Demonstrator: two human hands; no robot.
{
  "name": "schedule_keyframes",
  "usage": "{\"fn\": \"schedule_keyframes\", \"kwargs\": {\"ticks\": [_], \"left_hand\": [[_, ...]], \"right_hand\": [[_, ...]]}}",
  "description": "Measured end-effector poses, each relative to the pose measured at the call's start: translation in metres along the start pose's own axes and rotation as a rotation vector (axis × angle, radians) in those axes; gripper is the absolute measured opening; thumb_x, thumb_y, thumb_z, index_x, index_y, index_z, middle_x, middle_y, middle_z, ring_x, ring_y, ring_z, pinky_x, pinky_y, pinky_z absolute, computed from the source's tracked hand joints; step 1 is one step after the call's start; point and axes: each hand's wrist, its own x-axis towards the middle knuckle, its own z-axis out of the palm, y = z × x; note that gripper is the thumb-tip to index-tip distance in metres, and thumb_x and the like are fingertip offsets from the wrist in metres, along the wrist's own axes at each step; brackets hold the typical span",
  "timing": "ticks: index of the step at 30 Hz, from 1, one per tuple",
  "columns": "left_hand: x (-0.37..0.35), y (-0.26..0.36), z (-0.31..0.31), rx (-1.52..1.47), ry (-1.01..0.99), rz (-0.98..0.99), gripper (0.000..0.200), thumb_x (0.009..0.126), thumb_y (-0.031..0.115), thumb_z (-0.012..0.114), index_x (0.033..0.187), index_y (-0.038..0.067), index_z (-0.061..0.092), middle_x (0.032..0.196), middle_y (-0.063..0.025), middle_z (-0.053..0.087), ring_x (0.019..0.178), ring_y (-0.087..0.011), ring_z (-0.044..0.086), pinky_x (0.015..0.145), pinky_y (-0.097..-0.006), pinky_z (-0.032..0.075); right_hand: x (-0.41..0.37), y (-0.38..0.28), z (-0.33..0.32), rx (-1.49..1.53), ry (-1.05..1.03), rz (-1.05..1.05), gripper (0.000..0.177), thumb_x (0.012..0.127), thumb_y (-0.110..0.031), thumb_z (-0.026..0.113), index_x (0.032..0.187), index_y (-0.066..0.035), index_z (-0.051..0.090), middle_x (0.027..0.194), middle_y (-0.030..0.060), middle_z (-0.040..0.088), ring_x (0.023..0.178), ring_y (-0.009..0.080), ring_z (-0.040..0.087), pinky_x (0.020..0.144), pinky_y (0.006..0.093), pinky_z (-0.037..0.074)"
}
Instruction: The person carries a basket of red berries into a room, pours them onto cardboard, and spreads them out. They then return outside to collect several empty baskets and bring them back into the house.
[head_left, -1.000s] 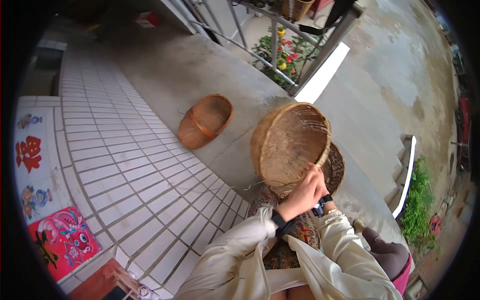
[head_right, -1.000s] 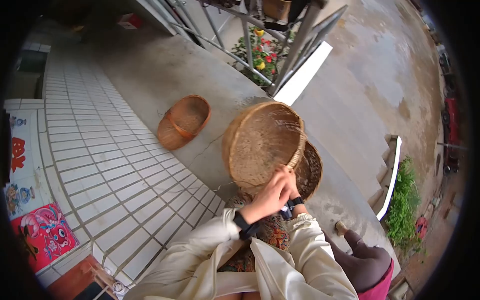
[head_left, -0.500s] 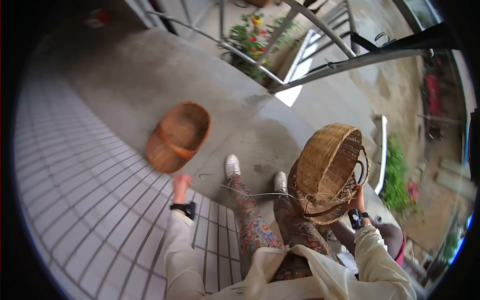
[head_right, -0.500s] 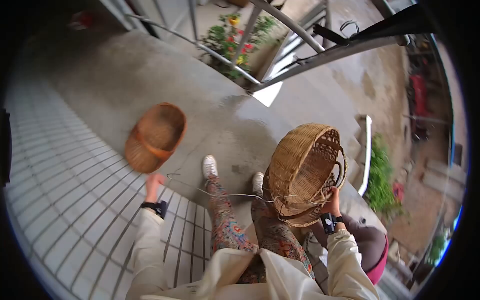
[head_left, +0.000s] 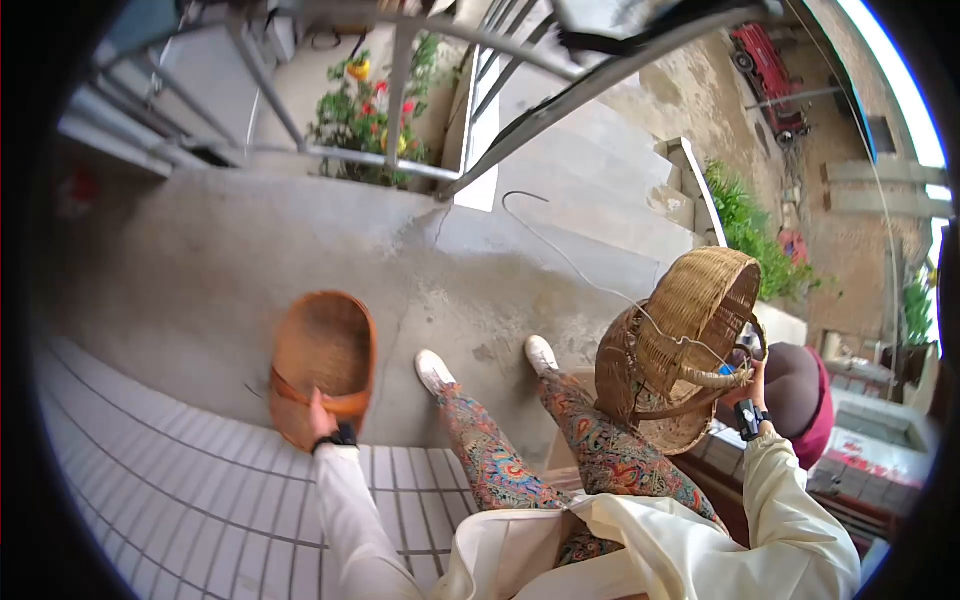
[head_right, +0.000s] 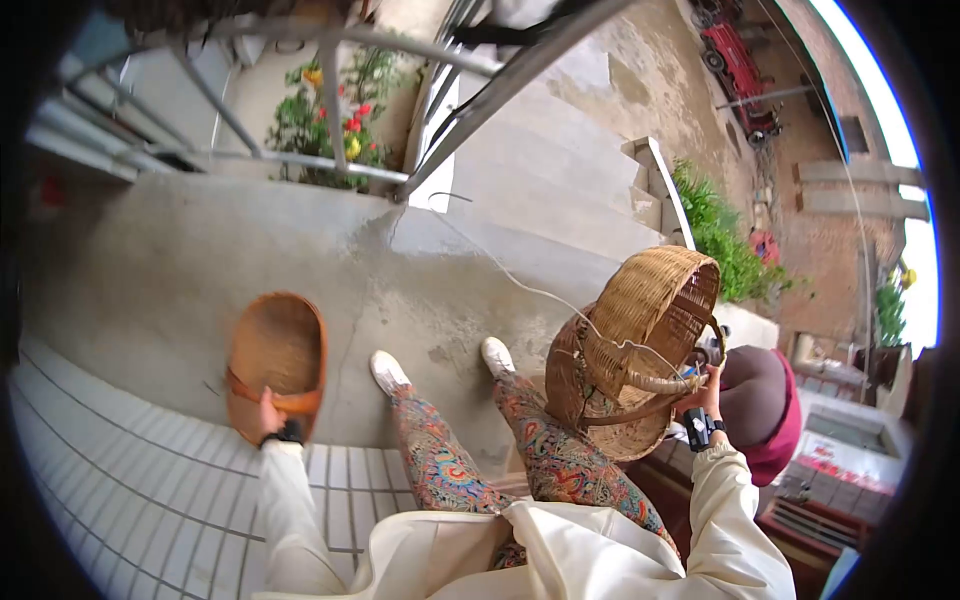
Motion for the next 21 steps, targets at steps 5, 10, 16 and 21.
{"fn": "schedule_keyframes", "kwargs": {"ticks": [5,10,16,21], "left_hand": [[-0.127,0.012,0.021,-0.002,0.167,0.124,0.041,0.082,0.047,0.055,0.06,0.016,0.039,0.048,0.0002,0.037,0.041,-0.0129,0.038,0.04,-0.0307,0.038],[-0.235,0.019,0.043,-0.033,0.228,0.134,0.041,0.085,0.032,0.051,0.055,0.013,0.032,0.044,-0.0011,0.028,0.038,-0.0159,0.031,0.038,-0.0317,0.036],[-0.334,0.004,0.1,0.18,0.217,0.11,0.035,0.082,0.037,0.045,0.093,0.006,0.057,0.082,-0.004,0.056,0.065,-0.0197,0.047,0.058,-0.0343,0.042],[-0.381,-0.01,0.226,0.203,0.209,0.089,0.033,0.082,0.035,0.044,0.092,0.006,0.056,0.082,-0.0043,0.056,0.067,-0.0194,0.048,0.06,-0.0337,0.042]], "right_hand": [[0.048,0.008,-0.083,0.138,0.177,-0.117,0.064,0.07,-0.059,0.048,0.101,-0.004,0.053,0.086,0.0223,0.061,0.072,0.0375,0.059,0.073,0.0495,0.047],[0.057,0.0,-0.096,0.222,0.152,-0.005,0.056,0.067,-0.059,0.05,0.088,-0.007,0.052,0.073,0.0165,0.057,0.062,0.0342,0.053,0.061,0.0504,0.045],[0.081,-0.048,-0.102,0.474,0.18,0.028,0.043,0.071,-0.049,0.055,0.089,-0.01,0.049,0.072,0.0104,0.052,0.06,0.0263,0.052,0.049,0.0384,0.045],[0.124,-0.13,-0.134,0.533,0.106,0.037,0.042,0.071,-0.049,0.052,0.083,-0.01,0.049,0.061,0.0101,0.051,0.052,0.0269,0.051,0.046,0.0387,0.044]]}}
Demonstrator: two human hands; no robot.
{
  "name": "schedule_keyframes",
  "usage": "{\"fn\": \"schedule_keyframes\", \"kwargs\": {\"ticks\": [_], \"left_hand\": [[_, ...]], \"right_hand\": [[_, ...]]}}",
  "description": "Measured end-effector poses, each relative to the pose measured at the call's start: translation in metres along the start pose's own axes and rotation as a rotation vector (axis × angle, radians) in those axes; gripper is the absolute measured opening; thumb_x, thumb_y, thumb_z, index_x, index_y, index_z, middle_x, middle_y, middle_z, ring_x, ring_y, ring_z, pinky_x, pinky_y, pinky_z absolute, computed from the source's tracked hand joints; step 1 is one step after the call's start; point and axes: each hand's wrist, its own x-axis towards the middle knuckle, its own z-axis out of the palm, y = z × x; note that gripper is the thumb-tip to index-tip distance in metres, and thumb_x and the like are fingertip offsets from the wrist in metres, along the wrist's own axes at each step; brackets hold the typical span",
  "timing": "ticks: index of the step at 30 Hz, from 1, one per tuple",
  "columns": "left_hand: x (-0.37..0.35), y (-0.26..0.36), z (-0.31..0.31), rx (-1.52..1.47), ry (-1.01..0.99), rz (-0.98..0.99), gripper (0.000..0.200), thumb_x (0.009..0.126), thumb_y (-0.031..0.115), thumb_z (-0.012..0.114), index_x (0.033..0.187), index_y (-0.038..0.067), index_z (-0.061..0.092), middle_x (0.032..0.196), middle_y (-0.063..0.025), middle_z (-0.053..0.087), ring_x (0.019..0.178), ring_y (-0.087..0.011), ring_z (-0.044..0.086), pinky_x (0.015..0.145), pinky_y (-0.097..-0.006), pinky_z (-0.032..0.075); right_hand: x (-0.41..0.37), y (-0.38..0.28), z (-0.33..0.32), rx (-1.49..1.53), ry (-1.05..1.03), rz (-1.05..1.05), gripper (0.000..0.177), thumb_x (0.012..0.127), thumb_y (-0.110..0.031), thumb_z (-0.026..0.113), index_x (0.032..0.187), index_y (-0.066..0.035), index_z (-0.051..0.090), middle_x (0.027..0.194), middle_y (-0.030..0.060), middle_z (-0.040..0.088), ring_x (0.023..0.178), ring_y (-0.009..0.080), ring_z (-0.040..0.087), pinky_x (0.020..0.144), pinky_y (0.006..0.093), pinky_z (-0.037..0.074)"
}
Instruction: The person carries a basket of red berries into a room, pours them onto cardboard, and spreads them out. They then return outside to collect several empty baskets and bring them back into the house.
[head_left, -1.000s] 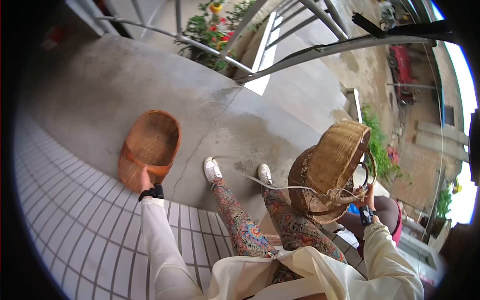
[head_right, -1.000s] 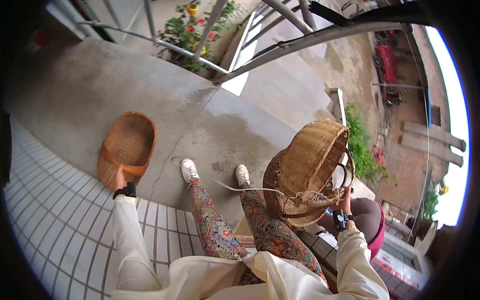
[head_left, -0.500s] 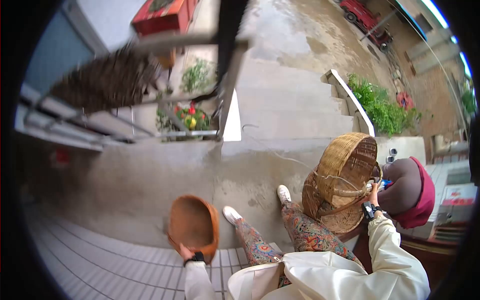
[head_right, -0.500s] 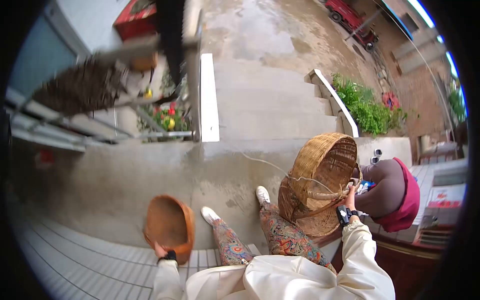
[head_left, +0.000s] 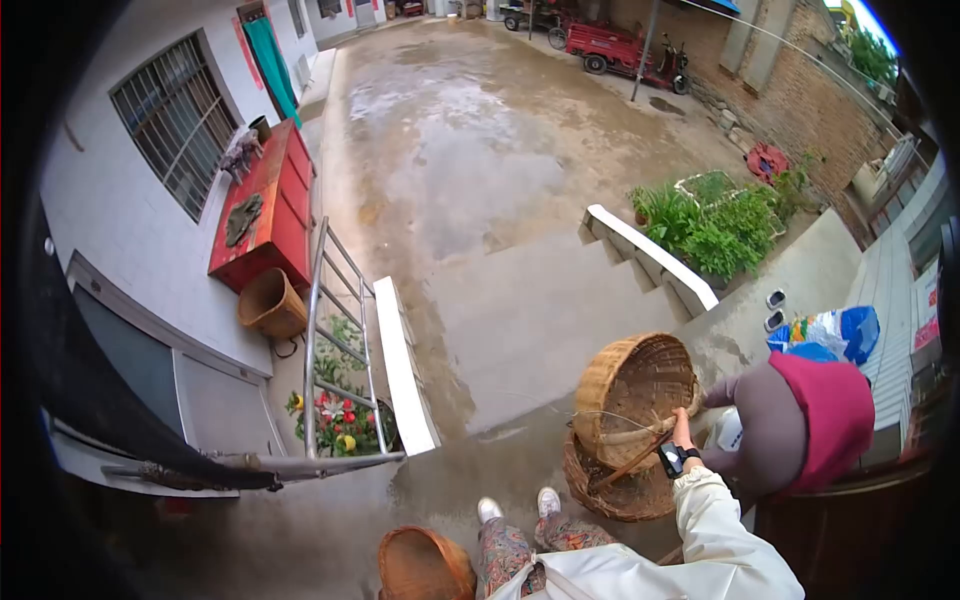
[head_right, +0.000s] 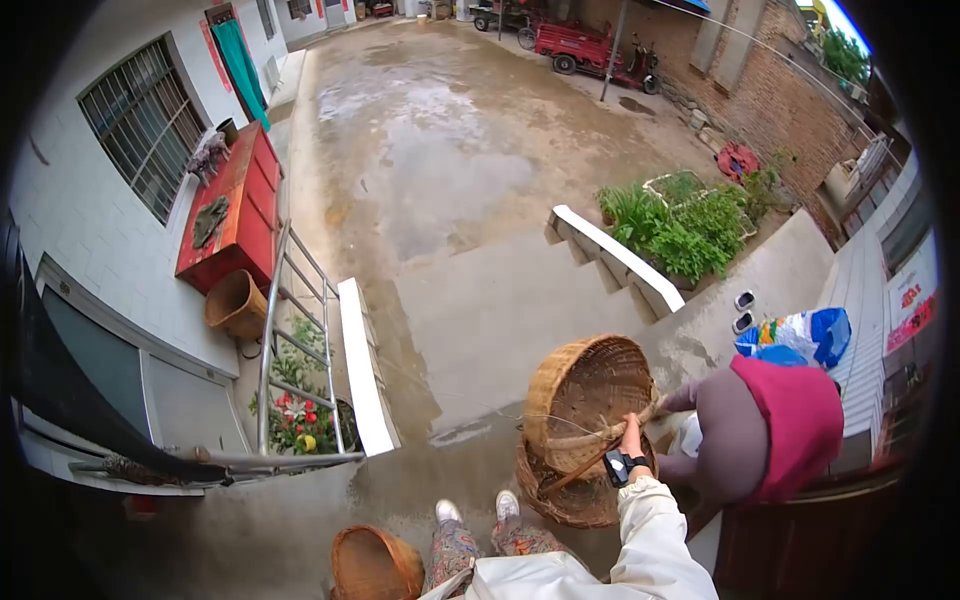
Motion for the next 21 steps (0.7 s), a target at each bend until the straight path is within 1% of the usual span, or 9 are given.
{"fn": "schedule_keyframes", "kwargs": {"ticks": [4,6,8,9,11,12,17,19,21], "left_hand": [[-0.017,0.011,0.077,-0.04,-0.057,-0.028,0.031,0.083,0.032,0.043,0.092,0.005,0.055,0.083,-0.0046,0.056,0.068,-0.0192,0.049,0.062,-0.0332,0.043],[-0.017,0.01,0.092,-0.056,-0.065,-0.046,0.03,0.083,0.031,0.042,0.092,0.005,0.055,0.083,-0.0047,0.056,0.069,-0.019,0.049,0.063,-0.0329,0.043],[-0.026,0.016,0.108,-0.055,-0.047,-0.076,0.03,0.083,0.03,0.042,0.092,0.005,0.055,0.083,-0.0049,0.056,0.069,-0.0189,0.05,0.064,-0.0326,0.043],[-0.028,0.022,0.123,-0.065,-0.037,-0.084,0.029,0.083,0.03,0.042,0.091,0.005,0.054,0.083,-0.0049,0.056,0.07,-0.0188,0.05,0.065,-0.0325,0.043],[-0.032,0.031,0.159,-0.061,-0.051,-0.115,0.029,0.083,0.028,0.041,0.091,0.004,0.054,0.083,-0.0051,0.056,0.07,-0.0187,0.05,0.065,-0.0323,0.043],[-0.035,0.039,0.176,-0.055,-0.046,-0.123,0.028,0.083,0.028,0.041,0.091,0.004,0.054,0.083,-0.0051,0.056,0.071,-0.0186,0.05,0.066,-0.0321,0.044],[-0.032,0.075,0.254,-0.04,-0.055,-0.142,0.026,0.084,0.025,0.04,0.091,0.003,0.053,0.083,-0.0055,0.057,0.072,-0.0183,0.051,0.068,-0.0315,0.044],[-0.03,0.089,0.286,-0.02,-0.041,-0.133,0.026,0.084,0.024,0.039,0.091,0.003,0.053,0.083,-0.0056,0.057,0.073,-0.0182,0.052,0.069,-0.0312,0.044],[-0.026,0.101,0.332,-0.004,-0.05,-0.137,0.025,0.084,0.023,0.039,0.09,0.003,0.052,0.084,-0.0058,0.057,0.074,-0.018,0.052,0.07,-0.0309,0.044]], "right_hand": [[0.042,-0.065,0.012,-0.073,0.021,0.019,0.044,0.068,-0.05,0.052,0.081,-0.008,0.051,0.069,0.013,0.054,0.057,0.0269,0.052,0.05,0.0397,0.045],[0.052,-0.097,0.01,-0.213,0.013,-0.018,0.055,0.065,-0.059,0.05,0.083,-0.007,0.05,0.073,0.0132,0.053,0.06,0.0293,0.051,0.056,0.0432,0.043],[0.042,-0.095,0.006,-0.054,0.164,0.039,0.054,0.064,-0.057,0.054,0.082,-0.007,0.048,0.068,0.0127,0.049,0.061,0.0299,0.048,0.062,0.0459,0.042],[0.044,-0.111,0.027,0.175,0.288,0.053,0.049,0.063,-0.051,0.058,0.08,-0.007,0.046,0.061,0.012,0.046,0.061,0.0292,0.046,0.065,0.047,0.043],[0.038,-0.133,0.045,0.398,0.344,0.042,0.05,0.058,-0.047,0.067,0.085,-0.013,0.042,0.068,0.0056,0.039,0.058,0.0202,0.041,0.056,0.0367,0.036],[0.03,-0.146,0.059,0.485,0.376,0.082,0.052,0.057,-0.045,0.069,0.088,-0.014,0.04,0.07,0.0053,0.039,0.058,0.0193,0.04,0.057,0.0355,0.036],[0.048,-0.173,0.087,0.621,0.443,0.113,0.055,0.057,-0.044,0.071,0.086,-0.009,0.04,0.067,0.0066,0.04,0.059,0.0189,0.041,0.062,0.0352,0.035],[0.076,-0.194,0.1,0.566,0.483,0.111,0.05,0.058,-0.047,0.069,0.072,-0.011,0.036,0.065,0.0056,0.041,0.06,0.0192,0.041,0.061,0.036,0.035],[0.101,-0.209,0.126,0.621,0.553,0.115,0.05,0.058,-0.048,0.068,0.067,-0.009,0.037,0.067,0.006,0.041,0.062,0.0199,0.041,0.064,0.0362,0.035]]}}
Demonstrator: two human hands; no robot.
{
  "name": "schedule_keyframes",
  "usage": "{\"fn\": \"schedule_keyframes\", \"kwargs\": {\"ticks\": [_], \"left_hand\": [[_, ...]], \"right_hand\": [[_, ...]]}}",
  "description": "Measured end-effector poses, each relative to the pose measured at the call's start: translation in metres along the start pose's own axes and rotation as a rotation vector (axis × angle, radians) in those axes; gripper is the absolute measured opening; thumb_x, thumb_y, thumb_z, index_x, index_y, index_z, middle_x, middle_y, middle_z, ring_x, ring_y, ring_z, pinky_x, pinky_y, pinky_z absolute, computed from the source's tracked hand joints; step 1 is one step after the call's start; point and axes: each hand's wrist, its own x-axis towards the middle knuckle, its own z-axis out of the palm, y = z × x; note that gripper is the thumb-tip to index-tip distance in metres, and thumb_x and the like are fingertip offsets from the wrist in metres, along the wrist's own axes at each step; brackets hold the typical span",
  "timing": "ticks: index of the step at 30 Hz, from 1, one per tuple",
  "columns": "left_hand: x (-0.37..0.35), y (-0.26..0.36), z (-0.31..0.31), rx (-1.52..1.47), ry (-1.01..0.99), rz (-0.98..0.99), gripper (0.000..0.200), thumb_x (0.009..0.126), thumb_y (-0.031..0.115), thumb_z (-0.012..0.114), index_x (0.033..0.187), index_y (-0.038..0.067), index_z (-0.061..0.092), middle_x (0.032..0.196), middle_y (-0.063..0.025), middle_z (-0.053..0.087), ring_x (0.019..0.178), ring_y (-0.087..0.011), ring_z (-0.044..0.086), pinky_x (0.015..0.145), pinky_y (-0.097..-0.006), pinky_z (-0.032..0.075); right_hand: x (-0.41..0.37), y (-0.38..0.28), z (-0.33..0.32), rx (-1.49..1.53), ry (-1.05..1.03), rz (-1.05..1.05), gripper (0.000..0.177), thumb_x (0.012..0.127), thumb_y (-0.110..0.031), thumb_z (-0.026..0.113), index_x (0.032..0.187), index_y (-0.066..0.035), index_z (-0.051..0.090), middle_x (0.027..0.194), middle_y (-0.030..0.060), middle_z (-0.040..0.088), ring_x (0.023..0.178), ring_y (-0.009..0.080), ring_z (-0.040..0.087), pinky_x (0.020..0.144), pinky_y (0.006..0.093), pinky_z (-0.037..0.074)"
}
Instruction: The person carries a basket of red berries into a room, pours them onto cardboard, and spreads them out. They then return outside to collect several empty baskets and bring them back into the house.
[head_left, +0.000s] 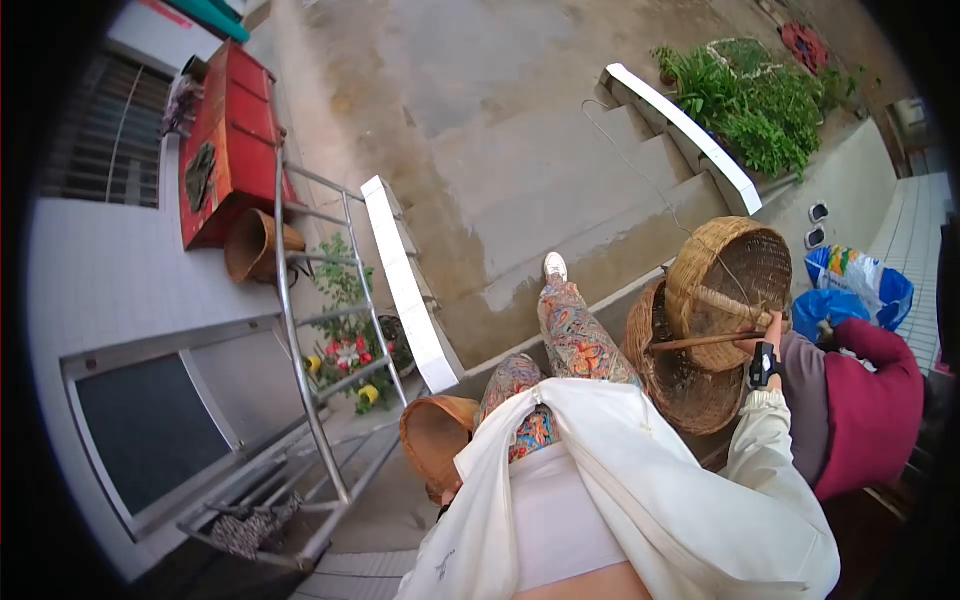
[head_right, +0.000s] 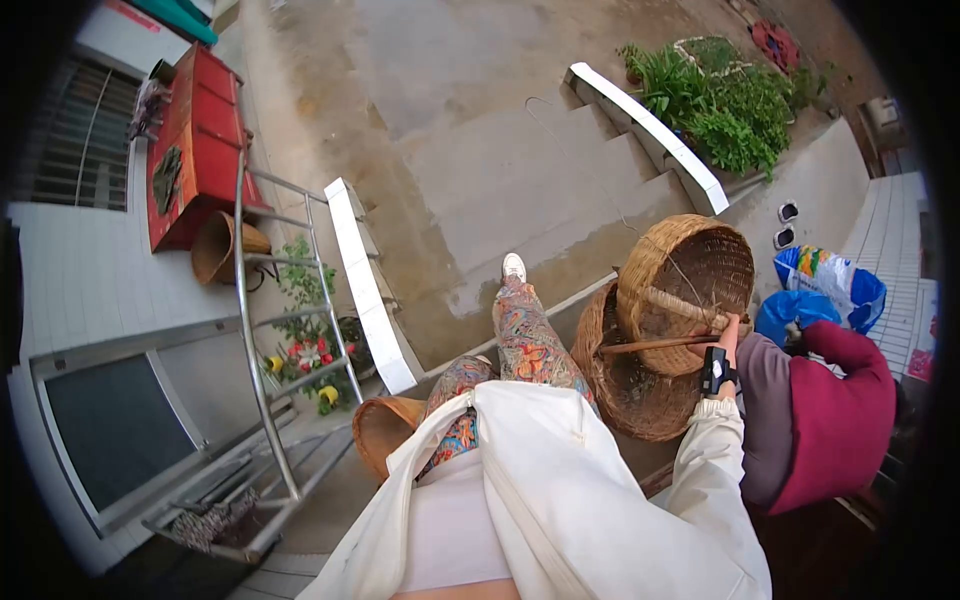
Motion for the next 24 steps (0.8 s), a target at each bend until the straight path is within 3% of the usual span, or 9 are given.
{"fn": "schedule_keyframes", "kwargs": {"ticks": [4,7,10,12,14,16,20,21,24], "left_hand": [[0.006,0.023,0.117,0.019,0.004,0.026,0.023,0.084,0.02,0.038,0.09,0.002,0.052,0.084,-0.006,0.057,0.075,-0.0178,0.053,0.072,-0.0304,0.045],[0.016,0.045,0.209,0.047,0.016,0.037,0.023,0.085,0.019,0.037,0.09,0.002,0.051,0.084,-0.0062,0.057,0.076,-0.0176,0.053,0.074,-0.03,0.045],[0.027,0.075,0.289,0.06,0.037,0.052,0.022,0.085,0.017,0.036,0.089,0.002,0.051,0.084,-0.0064,0.057,0.077,-0.0174,0.054,0.075,-0.0296,0.045],[0.03,0.09,0.338,0.061,0.048,0.054,0.021,0.085,0.016,0.036,0.089,0.001,0.05,0.084,-0.0066,0.057,0.078,-0.0173,0.054,0.076,-0.0294,0.046],[0.04,0.1,0.38,0.044,0.039,0.06,0.02,0.085,0.015,0.035,0.089,0.001,0.05,0.084,-0.0067,0.057,0.078,-0.0171,0.054,0.077,-0.0291,0.046],[0.055,0.117,0.441,0.041,0.024,0.067,0.02,0.085,0.014,0.035,0.089,0.001,0.05,0.084,-0.0068,0.057,0.079,-0.017,0.055,0.078,-0.0289,0.046],[0.104,0.157,0.606,0.059,-0.028,0.093,0.019,0.086,0.011,0.034,0.089,0.0,0.049,0.085,-0.0071,0.057,0.08,-0.0167,0.055,0.08,-0.0283,0.046],[0.117,0.171,0.646,0.07,-0.043,0.104,0.019,0.086,0.011,0.034,0.088,0.0,0.049,0.085,-0.0072,0.057,0.081,-0.0167,0.056,0.08,-0.0282,0.046],[0.132,0.207,0.775,0.071,-0.037,0.108,0.018,0.086,0.009,0.033,0.088,0.0,0.048,0.085,-0.0074,0.057,0.082,-0.0165,0.056,0.082,-0.0278,0.047]], "right_hand": [[0.087,-0.014,0.079,-0.033,0.069,0.067,0.057,0.059,-0.051,0.066,0.076,-0.002,0.043,0.076,0.0121,0.048,0.073,0.0252,0.045,0.074,0.039,0.035],[0.149,-0.017,0.129,-0.344,-0.033,0.052,0.068,0.062,-0.058,0.058,0.087,0.004,0.047,0.089,0.0181,0.05,0.091,0.031,0.046,0.087,0.0469,0.034],[0.171,-0.009,0.191,-0.077,0.145,0.066,0.064,0.065,-0.057,0.056,0.084,0.003,0.049,0.086,0.0198,0.053,0.083,0.0315,0.049,0.081,0.0438,0.037],[0.206,-0.023,0.213,-0.253,0.066,0.018,0.06,0.065,-0.055,0.054,0.078,0.003,0.048,0.079,0.0188,0.052,0.083,0.0317,0.046,0.08,0.0441,0.036],[0.186,-0.021,0.243,-0.069,0.086,0.001,0.054,0.066,-0.051,0.054,0.075,0.001,0.047,0.074,0.017,0.05,0.08,0.0308,0.044,0.078,0.0448,0.035],[0.164,-0.011,0.302,-0.119,0.055,-0.066,0.047,0.065,-0.049,0.055,0.074,-0.004,0.048,0.07,0.0129,0.048,0.072,0.0271,0.042,0.073,0.0419,0.034],[0.213,-0.025,0.395,0.085,-0.104,-0.022,0.04,0.065,-0.043,0.063,0.085,-0.011,0.05,0.076,0.0067,0.048,0.069,0.0201,0.042,0.071,0.0379,0.036],[0.221,-0.024,0.418,0.13,-0.074,0.032,0.039,0.062,-0.039,0.068,0.083,-0.012,0.049,0.077,0.005,0.046,0.068,0.0185,0.042,0.069,0.0343,0.036],[0.238,-0.026,0.492,0.172,-0.033,0.003,0.048,0.06,-0.038,0.072,0.087,-0.01,0.042,0.076,0.0062,0.042,0.068,0.0194,0.041,0.071,0.0364,0.035]]}}
